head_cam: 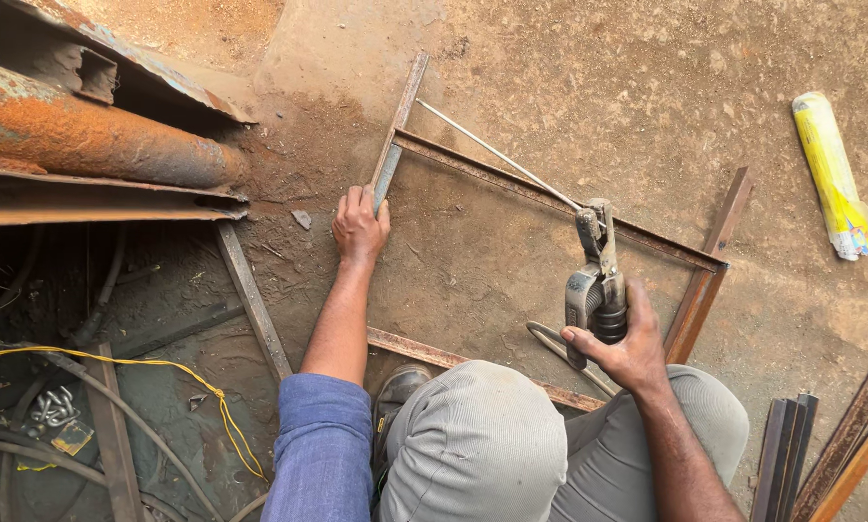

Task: The person welds a rectangular metal frame on the ground using a handheld welding torch. They measure the frame with a tape measure, mark it with a scribe, and weld the joints and a crossbar. The person sits on the floor throughout the process.

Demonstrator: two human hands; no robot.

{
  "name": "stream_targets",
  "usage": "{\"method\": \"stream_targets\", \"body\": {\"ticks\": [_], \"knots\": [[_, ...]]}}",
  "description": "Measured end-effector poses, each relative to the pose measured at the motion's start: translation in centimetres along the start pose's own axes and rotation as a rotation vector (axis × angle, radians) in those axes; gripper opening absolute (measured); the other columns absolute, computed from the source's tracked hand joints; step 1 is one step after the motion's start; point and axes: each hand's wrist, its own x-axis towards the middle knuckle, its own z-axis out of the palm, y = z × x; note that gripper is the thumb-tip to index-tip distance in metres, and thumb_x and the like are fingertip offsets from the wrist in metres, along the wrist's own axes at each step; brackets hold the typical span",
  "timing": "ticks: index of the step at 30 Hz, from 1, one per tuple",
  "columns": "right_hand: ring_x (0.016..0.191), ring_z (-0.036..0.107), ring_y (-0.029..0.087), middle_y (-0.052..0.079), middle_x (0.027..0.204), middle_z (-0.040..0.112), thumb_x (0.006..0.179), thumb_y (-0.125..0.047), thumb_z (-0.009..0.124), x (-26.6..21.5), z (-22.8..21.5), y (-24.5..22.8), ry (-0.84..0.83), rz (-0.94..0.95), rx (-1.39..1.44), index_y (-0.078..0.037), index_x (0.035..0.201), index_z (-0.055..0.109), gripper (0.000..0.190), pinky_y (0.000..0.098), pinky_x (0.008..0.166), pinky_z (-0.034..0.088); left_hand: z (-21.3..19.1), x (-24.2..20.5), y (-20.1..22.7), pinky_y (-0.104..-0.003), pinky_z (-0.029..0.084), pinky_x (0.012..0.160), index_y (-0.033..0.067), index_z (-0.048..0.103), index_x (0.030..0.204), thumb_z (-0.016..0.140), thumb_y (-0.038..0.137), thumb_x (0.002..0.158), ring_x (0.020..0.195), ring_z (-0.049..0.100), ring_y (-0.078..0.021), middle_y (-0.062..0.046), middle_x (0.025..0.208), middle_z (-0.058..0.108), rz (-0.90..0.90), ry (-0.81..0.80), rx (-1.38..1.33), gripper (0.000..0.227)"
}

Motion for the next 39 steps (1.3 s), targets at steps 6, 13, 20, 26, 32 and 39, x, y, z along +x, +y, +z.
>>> {"method": "stream_targets", "body": {"ticks": [6, 13, 20, 26, 32, 39], "knots": [[0.102, 0.067, 0.027, 0.015, 0.107, 0.062, 0.068, -0.05, 0.086, 0.3, 0.1, 0.0, 0.003, -0.004, 0.0, -0.001, 0.133, 0.053, 0.088, 0.0445, 0.089, 0.057, 0.1, 0.0, -0.9, -0.037, 0.063, 0.06, -0.0006, 0.072, 0.114, 0.078, 0.024, 0.091, 0.08, 0.072, -0.0226, -0.014, 0.1, 0.072, -0.022, -0.011, -0.077, 0.034], [0.097, 0.068, 0.026, 0.014, 0.104, 0.061, 0.068, -0.053, 0.084, 0.4, -0.1, -0.2, 0.02, 0.031, 0.021, -0.001, 0.131, 0.053, 0.087, 0.0448, 0.085, 0.059, -0.7, 0.3, -1.7, -0.038, 0.064, 0.062, 0.0011, 0.071, 0.114, 0.075, 0.023, 0.092, 0.077, 0.072, -0.0207, -0.013, 0.099, 0.071, -0.102, -0.021, -0.128, 0.031], [0.098, 0.066, 0.026, 0.013, 0.105, 0.059, 0.068, -0.052, 0.085, 0.5, -0.2, 0.0, 0.031, -0.003, 0.01, -0.001, 0.129, 0.054, 0.085, 0.0439, 0.085, 0.058, -0.8, 0.2, -1.9, -0.039, 0.064, 0.065, 0.0006, 0.071, 0.116, 0.077, 0.027, 0.09, 0.081, 0.072, -0.0216, -0.013, 0.101, 0.072, -0.047, 0.026, -0.056, 0.038], [0.1, 0.067, 0.024, 0.013, 0.107, 0.06, 0.069, -0.052, 0.085, 0.5, -0.4, -0.2, 0.028, 0.023, 0.07, -0.002, 0.133, 0.053, 0.087, 0.0425, 0.088, 0.059, -0.1, 0.0, -1.5, -0.039, 0.064, 0.065, 0.0, 0.071, 0.117, 0.076, 0.026, 0.094, 0.085, 0.072, -0.0231, -0.014, 0.103, 0.072, -0.035, -0.021, -0.044, 0.035], [0.101, 0.067, 0.024, 0.013, 0.107, 0.061, 0.068, -0.052, 0.085, 0.4, -0.5, -0.2, 0.033, 0.032, 0.065, -0.002, 0.133, 0.053, 0.088, 0.0428, 0.089, 0.058, 0.1, -0.1, -1.2, -0.039, 0.064, 0.067, -0.0001, 0.071, 0.117, 0.079, 0.025, 0.091, 0.087, 0.072, -0.0235, -0.014, 0.105, 0.073, -0.02, -0.003, -0.025, 0.037], [0.099, 0.068, 0.024, 0.014, 0.105, 0.062, 0.069, -0.054, 0.085, 0.4, -0.5, 0.0, 0.042, 0.021, 0.059, -0.001, 0.129, 0.055, 0.085, 0.0432, 0.086, 0.059, -1.0, 0.3, -0.6, -0.04, 0.064, 0.066, -0.0015, 0.07, 0.117, 0.079, 0.025, 0.089, 0.086, 0.072, -0.0245, -0.016, 0.103, 0.073, -0.042, -0.043, -0.053, 0.04]]}}
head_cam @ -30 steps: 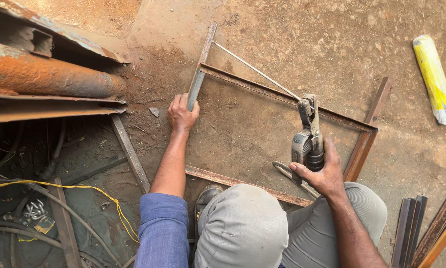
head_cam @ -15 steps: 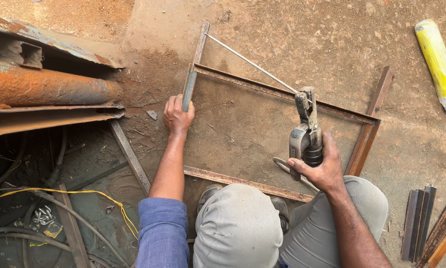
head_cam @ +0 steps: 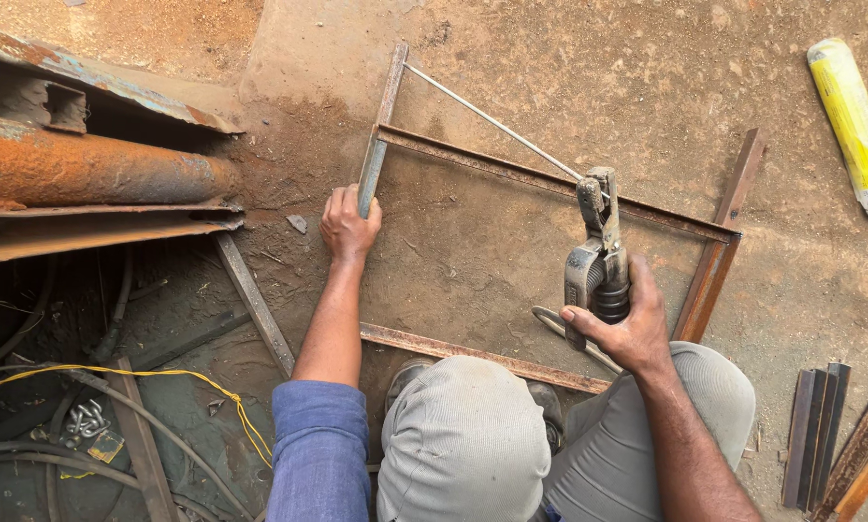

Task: The person welds a rectangular metal frame on the ground using a handheld welding torch. They measure the frame with a tape measure, mark it with a scribe, and weld the joints and a crossbar. The person sits on the floor throughout the process.

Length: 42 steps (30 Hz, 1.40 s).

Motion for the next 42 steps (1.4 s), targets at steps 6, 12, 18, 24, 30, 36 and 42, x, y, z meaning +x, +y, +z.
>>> {"method": "stream_targets", "body": {"ticks": [6, 12, 18, 24, 30, 36, 42], "knots": [[0.084, 0.071, 0.022, 0.012, 0.094, 0.065, 0.067, -0.054, 0.084, 0.2, -0.1, 0.2, -0.019, 0.029, -0.003, -0.002, 0.122, 0.056, 0.081, 0.042, 0.075, 0.063, -3.2, 1.2, 1.1, -0.04, 0.062, 0.069, -0.0015, 0.063, 0.135, 0.065, 0.031, 0.097, 0.08, 0.071, -0.0229, -0.014, 0.108, 0.07, -0.201, -0.224, -0.193, 0.05], [0.078, 0.072, 0.024, 0.011, 0.088, 0.069, 0.063, -0.055, 0.085, -0.8, -0.1, -0.5, -0.083, 0.13, -0.179, -0.004, 0.115, 0.062, 0.077, 0.0425, 0.07, 0.063, -3.1, 2.8, 2.7, -0.044, 0.056, 0.085, 0.0031, 0.057, 0.146, 0.063, 0.031, 0.101, 0.098, 0.062, -0.0244, -0.011, 0.119, 0.057, -0.219, -0.331, -0.206, 0.053], [0.08, 0.075, 0.026, 0.015, 0.092, 0.07, 0.062, -0.061, 0.085, -0.7, 0.9, -1.4, -0.144, 0.197, -0.251, -0.003, 0.126, 0.058, 0.09, 0.0432, 0.071, 0.064, -3.5, 2.6, 5.4, -0.046, 0.048, 0.093, 0.012, 0.06, 0.144, 0.07, 0.029, 0.097, 0.112, 0.057, -0.0251, -0.008, 0.118, 0.058, -0.248, -0.217, -0.085, 0.051], [0.084, 0.074, 0.029, 0.018, 0.098, 0.068, 0.061, -0.065, 0.084, -0.3, 1.9, -1.6, -0.139, 0.157, -0.376, -0.001, 0.135, 0.053, 0.103, 0.0476, 0.072, 0.064, -4.3, 3.2, 5.5, -0.046, 0.05, 0.09, 0.0153, 0.068, 0.135, 0.07, 0.029, 0.096, 0.113, 0.056, -0.0266, -0.008, 0.118, 0.057, -0.274, -0.227, -0.069, 0.041], [0.087, 0.074, 0.031, 0.018, 0.101, 0.067, 0.064, -0.069, 0.08, 0.2, 2.5, -2.0, -0.172, 0.164, -0.433, -0.004, 0.138, 0.052, 0.102, 0.0507, 0.074, 0.063, -4.7, 3.7, 4.7, -0.047, 0.05, 0.091, 0.0187, 0.074, 0.128, 0.071, 0.03, 0.096, 0.111, 0.059, -0.0266, -0.007, 0.113, 0.061, -0.31, -0.271, -0.114, 0.034], [0.087, 0.073, 0.032, 0.02, 0.099, 0.066, 0.065, -0.07, 0.078, -0.1, 2.7, -1.4, -0.152, 0.117, -0.404, 0.0, 0.141, 0.048, 0.107, 0.0524, 0.069, 0.063, -3.7, 3.5, 4.0, -0.042, 0.052, 0.088, 0.0145, 0.071, 0.13, 0.067, 0.03, 0.1, 0.106, 0.06, -0.0224, -0.007, 0.115, 0.061, -0.342, -0.376, -0.083, 0.034], [0.087, 0.073, 0.031, 0.016, 0.094, 0.068, 0.067, -0.069, 0.077, 0.3, 3.1, -1.4, -0.207, 0.165, -0.478, -0.006, 0.134, 0.055, 0.095, 0.0549, 0.074, 0.06, -3.8, 3.3, 4.2, -0.043, 0.052, 0.08, 0.0152, 0.068, 0.135, 0.063, 0.029, 0.1, 0.095, 0.059, -0.0248, -0.013, 0.109, 0.059, -0.269, -0.315, -0.06, 0.037]]}}
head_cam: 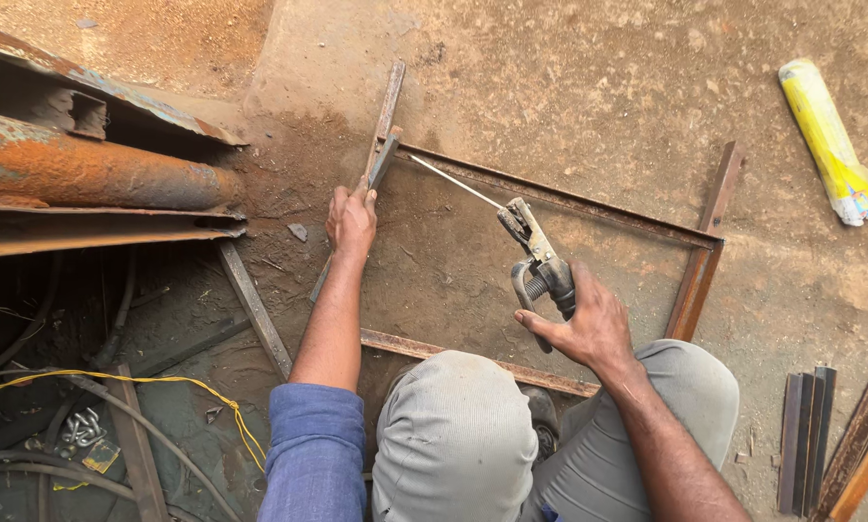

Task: The person welds a rectangular metal frame on the ground using a handheld welding torch. They measure the frame with a tape measure, mark it with a scribe, and weld the joints and a crossbar. The person sits on the floor throughout the process.

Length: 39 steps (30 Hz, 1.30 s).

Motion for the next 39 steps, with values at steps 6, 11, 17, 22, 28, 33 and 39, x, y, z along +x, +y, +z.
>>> {"method": "stream_targets", "body": {"ticks": [6, 11, 17, 22, 28, 33, 39], "knots": [[0.084, 0.073, 0.031, 0.016, 0.092, 0.067, 0.066, -0.068, 0.078, 0.0, -0.1, -0.1, 0.015, 0.011, 0.05, -0.004, 0.13, 0.056, 0.093, 0.0519, 0.071, 0.062, -0.8, -0.3, 1.3, -0.045, 0.055, 0.082, 0.014, 0.069, 0.132, 0.058, 0.033, 0.108, 0.097, 0.066, -0.0276, -0.013, 0.11, 0.063, -0.071, -0.112, -0.006, 0.032], [0.083, 0.075, 0.029, 0.014, 0.089, 0.071, 0.065, -0.066, 0.081, 0.0, -0.5, -0.5, -0.002, 0.045, 0.085, -0.005, 0.119, 0.06, 0.085, 0.0476, 0.072, 0.063, 0.0, -0.4, 1.0, -0.05, 0.051, 0.093, 0.0149, 0.073, 0.124, 0.062, 0.036, 0.101, 0.108, 0.064, -0.035, -0.015, 0.114, 0.067, -0.043, -0.028, -0.146, 0.033], [0.081, 0.076, 0.028, 0.014, 0.088, 0.072, 0.064, -0.063, 0.083, -0.2, -0.6, -0.7, 0.017, 0.036, 0.11, -0.006, 0.119, 0.061, 0.083, 0.0468, 0.072, 0.063, 0.2, 0.2, 0.5, -0.049, 0.05, 0.091, 0.0148, 0.071, 0.125, 0.061, 0.034, 0.101, 0.106, 0.065, -0.0305, -0.012, 0.112, 0.068, -0.061, -0.046, -0.18, 0.033], [0.084, 0.075, 0.029, 0.017, 0.094, 0.07, 0.066, -0.063, 0.082, -0.2, -0.2, -0.6, 0.015, 0.034, 0.114, -0.002, 0.131, 0.054, 0.093, 0.0471, 0.072, 0.064, -1.4, 0.8, 0.9, -0.046, 0.057, 0.079, 0.0161, 0.064, 0.127, 0.048, 0.032, 0.111, 0.093, 0.069, -0.0269, -0.008, 0.107, 0.071, -0.264, -0.183, -0.269, 0.027], [0.086, 0.075, 0.029, 0.018, 0.096, 0.07, 0.066, -0.063, 0.081, -0.2, 0.0, -0.5, 0.001, 0.053, 0.104, -0.002, 0.132, 0.055, 0.094, 0.0479, 0.073, 0.064, -2.9, 1.9, -0.5, -0.046, 0.056, 0.088, 0.0209, 0.063, 0.129, 0.052, 0.038, 0.106, 0.101, 0.07, -0.0256, -0.006, 0.114, 0.073, -0.303, -0.142, -0.352, 0.031], [0.085, 0.075, 0.029, 0.018, 0.097, 0.069, 0.067, -0.062, 0.081, -0.4, 0.2, -0.7, 0.034, -0.002, 0.119, 0.0, 0.134, 0.052, 0.095, 0.0463, 0.071, 0.065, -3.0, 4.1, -2.1, -0.052, 0.044, 0.105, 0.0251, 0.061, 0.141, 0.061, 0.052, 0.098, 0.125, 0.059, -0.0361, -0.013, 0.135, 0.065, -0.208, -0.063, -0.204, 0.05], [0.084, 0.076, 0.028, 0.017, 0.096, 0.071, 0.065, -0.063, 0.081, -0.2, 0.3, -1.3, 0.03, 0.018, 0.078, -0.002, 0.131, 0.055, 0.093, 0.0462, 0.073, 0.065, -3.2, 5.3, -2.1, -0.051, 0.041, 0.112, 0.0296, 0.06, 0.144, 0.059, 0.055, 0.097, 0.132, 0.057, -0.0334, -0.01, 0.14, 0.065, -0.277, -0.17, -0.185, 0.053]]}}
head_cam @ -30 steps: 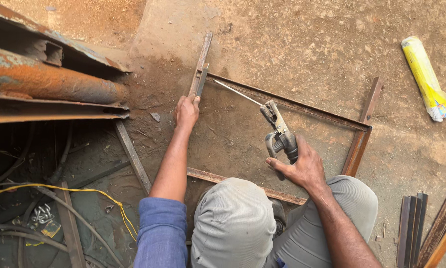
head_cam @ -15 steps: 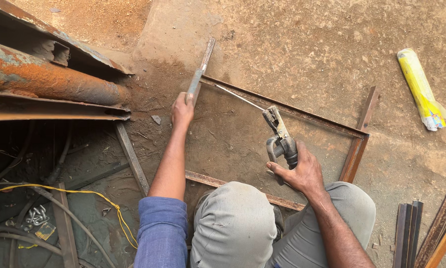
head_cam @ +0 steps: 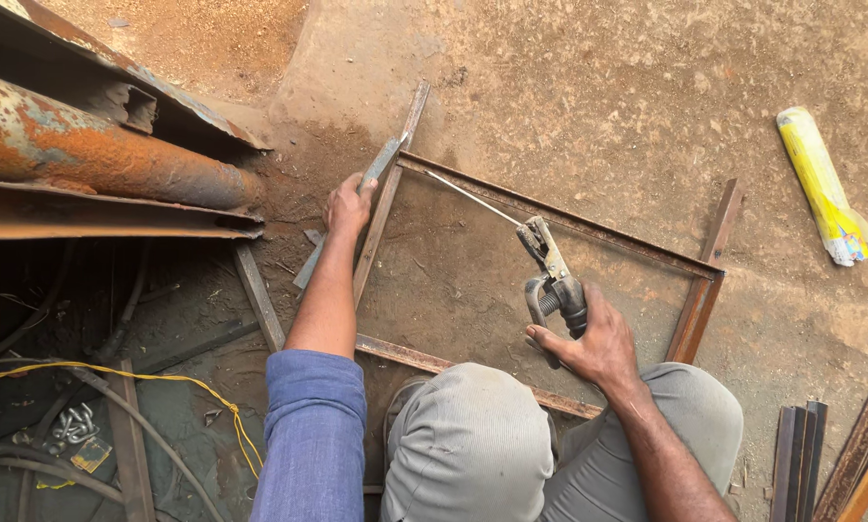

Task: The person welds a rectangular metal frame on the ground using a handheld welding torch. They measure the frame with a tape measure, mark it with a scribe, and weld the joints and a crossbar. The person sits on the floor throughout the process.

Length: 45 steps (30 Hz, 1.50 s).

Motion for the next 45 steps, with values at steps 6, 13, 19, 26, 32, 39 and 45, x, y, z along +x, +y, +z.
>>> {"method": "stream_targets", "body": {"ticks": [6, 13, 19, 26, 32, 39, 45], "knots": [[0.086, 0.074, 0.031, 0.021, 0.101, 0.067, 0.066, -0.067, 0.079, -0.1, 0.4, 0.3, 0.016, -0.053, 0.01, 0.001, 0.138, 0.05, 0.103, 0.0486, 0.071, 0.065, 1.6, 1.5, -1.3, -0.054, 0.031, 0.117, 0.0311, 0.059, 0.143, 0.06, 0.056, 0.097, 0.134, 0.055, -0.03, -0.006, 0.14, 0.065, 0.023, 0.025, -0.005, 0.052], [0.087, 0.074, 0.032, 0.021, 0.1, 0.067, 0.065, -0.072, 0.076, -0.1, 0.9, 0.4, 0.021, -0.062, -0.015, 0.001, 0.141, 0.049, 0.109, 0.0517, 0.07, 0.065, 0.9, 1.1, -0.3, -0.054, 0.028, 0.118, 0.0354, 0.059, 0.142, 0.059, 0.053, 0.097, 0.131, 0.057, -0.0283, -0.003, 0.138, 0.066, -0.007, -0.007, -0.038, 0.048], [0.084, 0.075, 0.03, 0.018, 0.094, 0.069, 0.066, -0.072, 0.075, 0.5, 1.1, 0.4, -0.03, -0.025, -0.056, -0.004, 0.135, 0.053, 0.1, 0.0499, 0.069, 0.064, -0.4, 1.5, 1.4, -0.05, 0.042, 0.109, 0.035, 0.059, 0.143, 0.059, 0.049, 0.1, 0.123, 0.063, -0.0277, -0.004, 0.133, 0.07, 0.05, -0.041, 0.043, 0.046], [0.079, 0.073, 0.03, 0.018, 0.091, 0.069, 0.067, -0.07, 0.076, 0.6, 1.0, -0.1, 0.01, -0.091, -0.062, -0.003, 0.137, 0.052, 0.099, 0.0508, 0.065, 0.063, -0.4, 3.3, 1.9, -0.05, 0.046, 0.107, 0.0325, 0.058, 0.144, 0.061, 0.049, 0.099, 0.12, 0.065, -0.0256, -0.003, 0.131, 0.071, 0.039, -0.101, 0.094, 0.048], [0.076, 0.074, 0.029, 0.017, 0.09, 0.069, 0.067, -0.073, 0.075, 0.0, 0.9, -0.3, 0.091, -0.189, -0.051, -0.001, 0.134, 0.052, 0.101, 0.0494, 0.065, 0.064, -1.3, 3.1, 2.7, -0.053, 0.041, 0.11, 0.0322, 0.059, 0.143, 0.064, 0.049, 0.097, 0.125, 0.061, -0.0278, -0.004, 0.134, 0.068, 0.06, -0.096, 0.138, 0.049], [0.078, 0.074, 0.028, 0.017, 0.091, 0.068, 0.066, -0.069, 0.078, 0.0, 0.1, -2.1, 0.051, -0.14, 0.036, -0.004, 0.125, 0.055, 0.091, 0.0455, 0.064, 0.065, -1.7, 2.7, 2.8, -0.052, 0.041, 0.11, 0.0336, 0.059, 0.143, 0.064, 0.048, 0.098, 0.128, 0.06, -0.0277, -0.003, 0.136, 0.067, 0.064, -0.096, 0.136, 0.048], [0.077, 0.072, 0.028, 0.015, 0.093, 0.067, 0.069, -0.065, 0.081, 2.4, 1.2, -4.7, 0.106, -0.117, 0.06, -0.004, 0.121, 0.055, 0.084, 0.0452, 0.064, 0.063, -1.0, 2.9, 2.8, -0.049, 0.043, 0.11, 0.0332, 0.058, 0.144, 0.063, 0.047, 0.098, 0.127, 0.061, -0.0257, -0.002, 0.137, 0.067, 0.047, -0.106, 0.11, 0.049]]}}
